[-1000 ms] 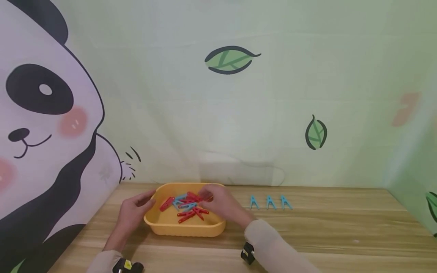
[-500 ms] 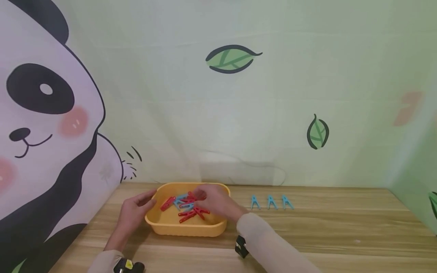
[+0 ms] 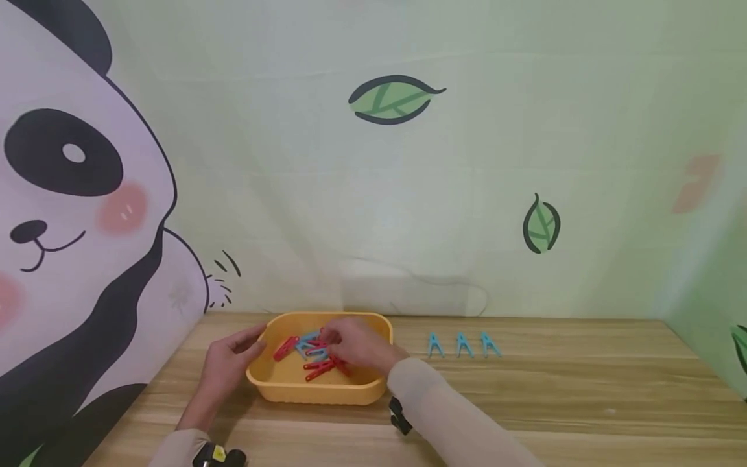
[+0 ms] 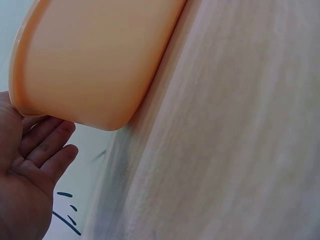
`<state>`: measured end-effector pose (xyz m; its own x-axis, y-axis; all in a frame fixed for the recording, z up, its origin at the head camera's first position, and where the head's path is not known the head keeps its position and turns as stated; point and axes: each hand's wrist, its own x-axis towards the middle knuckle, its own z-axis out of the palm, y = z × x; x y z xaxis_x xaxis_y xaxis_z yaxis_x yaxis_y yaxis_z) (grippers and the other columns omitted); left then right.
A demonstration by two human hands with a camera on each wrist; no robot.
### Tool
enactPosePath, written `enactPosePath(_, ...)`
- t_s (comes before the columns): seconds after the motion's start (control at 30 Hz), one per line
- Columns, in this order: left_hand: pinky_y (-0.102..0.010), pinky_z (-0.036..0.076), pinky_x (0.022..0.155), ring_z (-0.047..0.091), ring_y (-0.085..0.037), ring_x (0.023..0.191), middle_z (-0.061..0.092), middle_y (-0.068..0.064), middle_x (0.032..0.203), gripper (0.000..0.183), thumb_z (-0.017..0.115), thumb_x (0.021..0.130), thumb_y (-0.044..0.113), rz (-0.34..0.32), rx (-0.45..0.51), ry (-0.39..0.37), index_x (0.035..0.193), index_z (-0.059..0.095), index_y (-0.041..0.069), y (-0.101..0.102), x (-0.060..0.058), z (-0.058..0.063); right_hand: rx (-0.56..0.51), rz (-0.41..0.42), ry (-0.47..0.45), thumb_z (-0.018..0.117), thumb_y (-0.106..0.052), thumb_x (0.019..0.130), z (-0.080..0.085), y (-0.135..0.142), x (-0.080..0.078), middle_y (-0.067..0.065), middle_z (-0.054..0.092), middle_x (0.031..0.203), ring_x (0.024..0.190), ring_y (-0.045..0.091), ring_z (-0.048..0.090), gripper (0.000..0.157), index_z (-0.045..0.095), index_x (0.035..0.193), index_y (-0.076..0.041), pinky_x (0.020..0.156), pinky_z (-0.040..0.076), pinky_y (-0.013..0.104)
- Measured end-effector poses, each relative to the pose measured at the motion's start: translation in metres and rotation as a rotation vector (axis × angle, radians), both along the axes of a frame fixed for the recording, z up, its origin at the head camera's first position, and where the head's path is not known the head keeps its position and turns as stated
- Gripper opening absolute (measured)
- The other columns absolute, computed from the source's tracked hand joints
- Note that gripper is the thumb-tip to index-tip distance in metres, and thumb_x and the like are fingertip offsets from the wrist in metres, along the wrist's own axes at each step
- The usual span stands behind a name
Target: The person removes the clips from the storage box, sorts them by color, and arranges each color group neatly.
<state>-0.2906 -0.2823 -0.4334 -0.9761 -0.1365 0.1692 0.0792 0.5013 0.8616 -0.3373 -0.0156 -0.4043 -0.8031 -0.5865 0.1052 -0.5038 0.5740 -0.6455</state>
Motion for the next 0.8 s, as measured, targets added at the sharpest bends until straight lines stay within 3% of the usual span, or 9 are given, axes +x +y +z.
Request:
enactPosePath(0.5,-0.039,0.051,0.105,0.060,-0.042,0.133,0.062,-0.026,0.144,0.044,0.068,0.106,0.014,-0.003,0.011,0.011,0.145,0.062,-0.005,0.0004,-0.0003,0.0007,0.111,0.027,0.074,0.078,-0.009,0.098,-0.0075,-0.0079,-0.0014,0.002,0.075,0.120,0.108,0.016,0.064,0.016,0.078,0.113,-0.008,0.104,0.054,0.028)
enactPosePath(0.8,-0.038,0.050,0.105,0.060,-0.041,0.133,0.062,-0.026,0.144,0.043,0.068,0.106,0.013,0.002,0.016,0.006,0.145,0.062,-0.004,0.0003,0.0007,-0.0001,0.136,0.018,0.105,0.079,-0.009,0.096,-0.0082,-0.0071,-0.0020,-0.002,0.073,0.101,0.093,0.012,0.061,0.012,0.080,0.108,-0.007,0.093,0.056,0.023)
